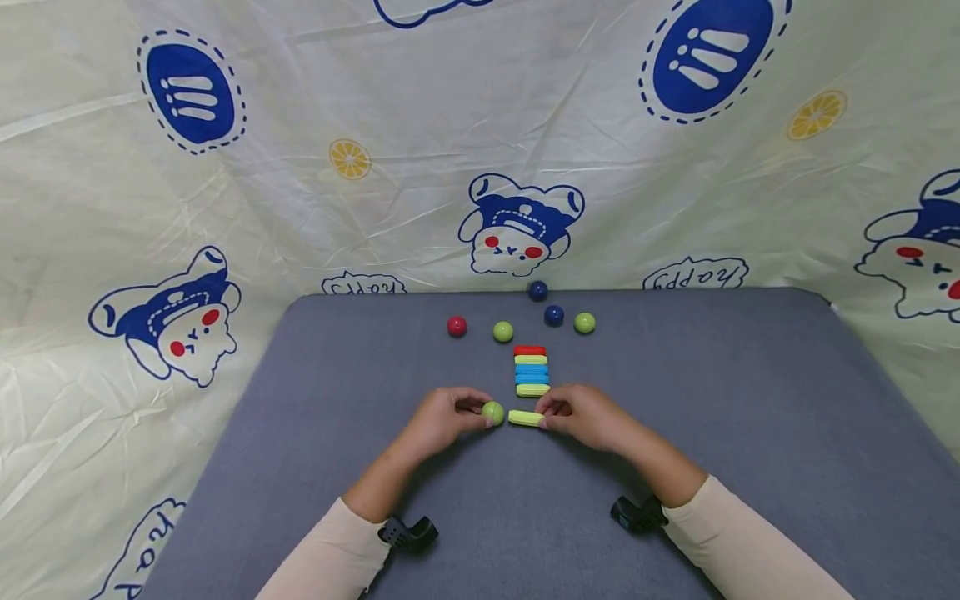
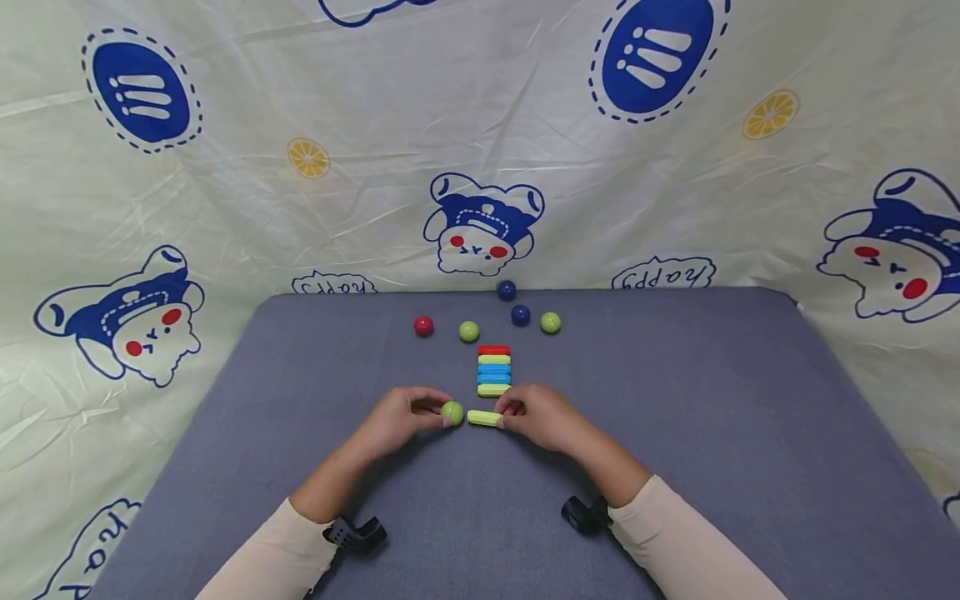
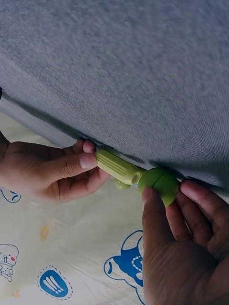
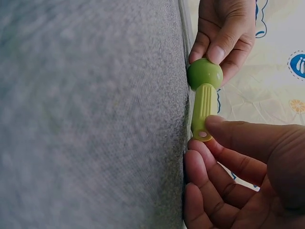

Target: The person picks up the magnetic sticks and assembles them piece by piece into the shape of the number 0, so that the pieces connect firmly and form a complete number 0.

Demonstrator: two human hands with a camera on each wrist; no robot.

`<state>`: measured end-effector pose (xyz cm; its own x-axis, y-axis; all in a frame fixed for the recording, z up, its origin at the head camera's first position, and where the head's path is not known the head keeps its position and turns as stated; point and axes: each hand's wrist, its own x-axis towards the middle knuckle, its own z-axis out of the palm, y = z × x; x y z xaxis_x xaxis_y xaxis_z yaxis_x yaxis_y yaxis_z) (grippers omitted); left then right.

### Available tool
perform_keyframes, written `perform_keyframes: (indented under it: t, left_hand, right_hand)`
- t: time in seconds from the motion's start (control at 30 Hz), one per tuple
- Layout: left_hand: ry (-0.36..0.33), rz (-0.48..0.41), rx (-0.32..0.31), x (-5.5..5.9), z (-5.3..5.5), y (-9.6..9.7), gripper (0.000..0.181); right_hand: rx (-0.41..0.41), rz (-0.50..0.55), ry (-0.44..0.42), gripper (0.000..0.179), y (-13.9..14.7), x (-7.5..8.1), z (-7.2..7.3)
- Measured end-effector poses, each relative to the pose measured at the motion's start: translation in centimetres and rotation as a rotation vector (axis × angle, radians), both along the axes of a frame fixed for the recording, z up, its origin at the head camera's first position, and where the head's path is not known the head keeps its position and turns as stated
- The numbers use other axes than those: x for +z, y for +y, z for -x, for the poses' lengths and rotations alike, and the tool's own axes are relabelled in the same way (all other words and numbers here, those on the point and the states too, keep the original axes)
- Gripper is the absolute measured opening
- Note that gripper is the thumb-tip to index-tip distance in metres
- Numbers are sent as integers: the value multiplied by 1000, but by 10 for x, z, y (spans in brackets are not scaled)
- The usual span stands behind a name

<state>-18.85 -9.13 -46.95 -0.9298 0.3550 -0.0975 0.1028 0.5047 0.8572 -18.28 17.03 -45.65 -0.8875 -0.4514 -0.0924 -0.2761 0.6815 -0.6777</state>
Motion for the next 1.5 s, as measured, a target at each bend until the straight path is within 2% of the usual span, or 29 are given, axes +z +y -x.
perform_keyframes:
  t: [0.27,0.5,0.67,0.9,1.13,1.5]
  left_hand:
    - [-19,-43,-8,-3,-4,4,27]
    - [-21,-120,-15,-8,-5,2,32]
    - [-29,-131,-5,-11,-4,2,28]
    - [-42,-156,-2,-14,-3,1,28]
    - [-57,-167,0,-15,-2,1,30]
    - [-60,-173,6,-14,-4,1,29]
  right_hand:
    - [-14,21,-38,10,0,-2,0]
    - [-32,74,-79,11,3,-8,3]
    - [-40,99,-94,12,5,-11,4]
    - [-7,133,-88,15,9,-12,7]
    - [-90,207,-132,24,20,-8,12]
    - [-229,240,-12,31,32,0,21]
